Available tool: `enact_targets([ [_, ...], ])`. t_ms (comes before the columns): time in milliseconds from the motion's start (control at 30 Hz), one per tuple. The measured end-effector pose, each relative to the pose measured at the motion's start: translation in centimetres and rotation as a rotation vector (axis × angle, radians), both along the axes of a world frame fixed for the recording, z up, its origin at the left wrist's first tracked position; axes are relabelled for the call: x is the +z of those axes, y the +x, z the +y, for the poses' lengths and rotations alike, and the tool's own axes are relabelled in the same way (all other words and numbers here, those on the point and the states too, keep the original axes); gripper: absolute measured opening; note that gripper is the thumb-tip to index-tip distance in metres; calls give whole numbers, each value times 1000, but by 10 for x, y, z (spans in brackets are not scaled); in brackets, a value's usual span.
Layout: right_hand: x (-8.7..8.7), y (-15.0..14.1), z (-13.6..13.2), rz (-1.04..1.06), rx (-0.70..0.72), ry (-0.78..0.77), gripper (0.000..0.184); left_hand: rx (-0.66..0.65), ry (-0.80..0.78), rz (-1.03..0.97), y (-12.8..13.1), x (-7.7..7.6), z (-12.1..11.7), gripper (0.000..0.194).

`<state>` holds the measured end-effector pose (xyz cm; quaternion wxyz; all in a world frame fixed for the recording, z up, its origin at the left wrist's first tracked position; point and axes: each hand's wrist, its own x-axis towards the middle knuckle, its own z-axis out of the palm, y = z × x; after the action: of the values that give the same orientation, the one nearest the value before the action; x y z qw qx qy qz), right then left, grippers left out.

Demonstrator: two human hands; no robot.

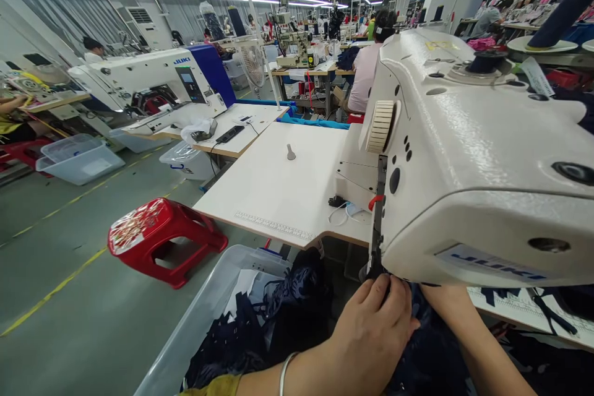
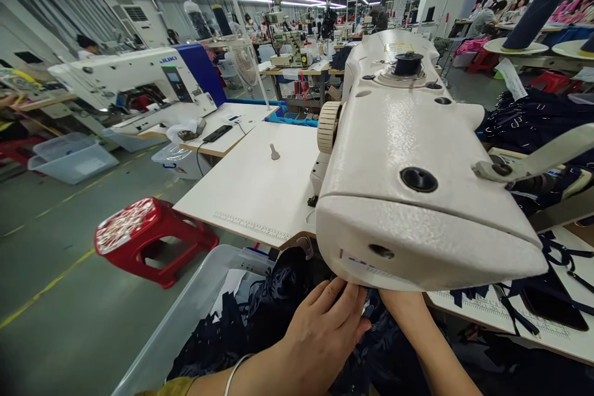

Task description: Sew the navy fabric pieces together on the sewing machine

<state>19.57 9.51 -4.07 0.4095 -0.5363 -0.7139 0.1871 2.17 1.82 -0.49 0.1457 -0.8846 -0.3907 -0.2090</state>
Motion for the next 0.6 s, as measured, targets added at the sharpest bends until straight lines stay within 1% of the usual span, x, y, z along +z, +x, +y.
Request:
enact_targets([
  [133,-2,0,2,53,32,-42,22,-8,19,-70,0,-1,3,36],
  [267,1,-2,4,85,6,-47,21,-13,35,-200,-4,-4,8,36],
  [367,7,-7,5,124,-14,-36,27,-108,30,-270,-10,-16,11,32],
  [400,10,-9,5,144,-16,-32,30,-111,10,-322,-11,-22,12,31],
  [433,12,-12,5,166,-14,-28,32,-75,-28,-420,-13,-28,12,32],
  [500,18,-15,4,218,-2,-21,36,40,-161,-684,-17,-43,13,47],
  [533,20,-17,4,244,8,-20,37,82,-271,-815,-22,-49,14,54],
  [567,22,-17,3,269,18,-20,38,109,-413,-920,-28,-56,15,57],
  [600,24,-18,3,292,27,-23,39,112,-585,-983,-36,-61,17,56],
])
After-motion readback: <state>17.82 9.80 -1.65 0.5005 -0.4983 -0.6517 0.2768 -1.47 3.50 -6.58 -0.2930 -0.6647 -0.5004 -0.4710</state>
